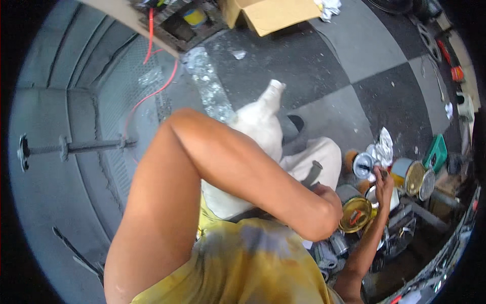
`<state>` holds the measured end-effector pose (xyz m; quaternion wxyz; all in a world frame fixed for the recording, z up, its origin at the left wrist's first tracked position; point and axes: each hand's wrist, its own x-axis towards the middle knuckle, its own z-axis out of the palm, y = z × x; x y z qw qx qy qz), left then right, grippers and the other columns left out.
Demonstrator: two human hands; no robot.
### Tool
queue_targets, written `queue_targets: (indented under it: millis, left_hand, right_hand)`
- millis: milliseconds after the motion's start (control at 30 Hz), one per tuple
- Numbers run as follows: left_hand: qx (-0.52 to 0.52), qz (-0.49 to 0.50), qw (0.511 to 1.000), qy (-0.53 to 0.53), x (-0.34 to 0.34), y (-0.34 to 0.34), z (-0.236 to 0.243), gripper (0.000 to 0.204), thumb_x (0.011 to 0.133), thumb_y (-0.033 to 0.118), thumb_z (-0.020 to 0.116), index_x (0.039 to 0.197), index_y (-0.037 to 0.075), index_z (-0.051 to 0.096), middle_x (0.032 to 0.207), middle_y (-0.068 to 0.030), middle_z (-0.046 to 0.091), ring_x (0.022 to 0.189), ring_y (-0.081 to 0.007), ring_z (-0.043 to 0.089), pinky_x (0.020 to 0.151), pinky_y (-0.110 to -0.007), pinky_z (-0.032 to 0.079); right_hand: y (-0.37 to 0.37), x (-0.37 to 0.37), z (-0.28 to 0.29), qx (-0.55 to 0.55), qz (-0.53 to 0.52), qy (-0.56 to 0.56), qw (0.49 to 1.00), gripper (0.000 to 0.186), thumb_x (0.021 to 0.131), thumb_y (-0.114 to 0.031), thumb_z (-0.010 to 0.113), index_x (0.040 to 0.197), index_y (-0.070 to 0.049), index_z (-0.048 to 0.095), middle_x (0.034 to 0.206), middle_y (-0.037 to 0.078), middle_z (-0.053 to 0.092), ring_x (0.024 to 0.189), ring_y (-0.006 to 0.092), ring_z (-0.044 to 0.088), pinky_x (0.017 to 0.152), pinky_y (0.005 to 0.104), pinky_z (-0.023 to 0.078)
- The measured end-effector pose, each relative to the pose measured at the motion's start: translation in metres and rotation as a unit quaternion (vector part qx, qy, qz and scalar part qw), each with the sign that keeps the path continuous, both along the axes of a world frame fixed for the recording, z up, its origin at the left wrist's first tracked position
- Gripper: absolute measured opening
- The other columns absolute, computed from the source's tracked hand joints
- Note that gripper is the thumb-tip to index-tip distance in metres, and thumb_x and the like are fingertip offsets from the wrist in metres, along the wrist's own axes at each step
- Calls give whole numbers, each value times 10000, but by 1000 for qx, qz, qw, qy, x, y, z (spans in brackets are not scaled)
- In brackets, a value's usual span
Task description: Organizing and checking various paint cans and lids on the floor of a workshop.
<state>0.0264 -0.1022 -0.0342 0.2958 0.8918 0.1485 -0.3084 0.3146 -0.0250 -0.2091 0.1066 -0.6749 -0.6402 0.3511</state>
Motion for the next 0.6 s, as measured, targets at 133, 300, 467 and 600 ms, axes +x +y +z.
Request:
queue_targets:
  millis: [133,300,467,600]
  left_hand:
    - [12,-28,999,-15,-1,-1,3,385,735,243,745,1094,105,718,1038,-60,703,885,-319,661,638,-527,523]
    - [22,-65,998,-6,1,2,8,373,737,242,744,1071,77,719,1006,-85,705,839,-321,662,595,-518,521]
    - [25,-34,999,-15,-2,5,10,372,731,235,752,1068,80,720,1007,-86,705,841,-320,664,591,-508,527]
    - [16,-67,998,-6,1,7,11,374,722,223,763,1065,82,719,1011,-78,705,845,-323,664,604,-497,534]
  right_hand:
    - [2,7,1,114,62,-73,989,365,955,-323,600,1077,11,686,785,89,675,652,145,604,610,318,483]
    - [3,-3,-4,39,-60,97,993,347,954,-306,602,1036,19,694,765,105,685,600,147,605,542,311,485]
    - [9,2,9,-8,26,32,999,316,957,-280,603,1026,14,696,805,95,693,602,146,606,524,278,499]
    - [9,3,10,78,50,-86,992,297,951,-258,608,1038,12,694,821,100,697,617,154,615,527,282,508]
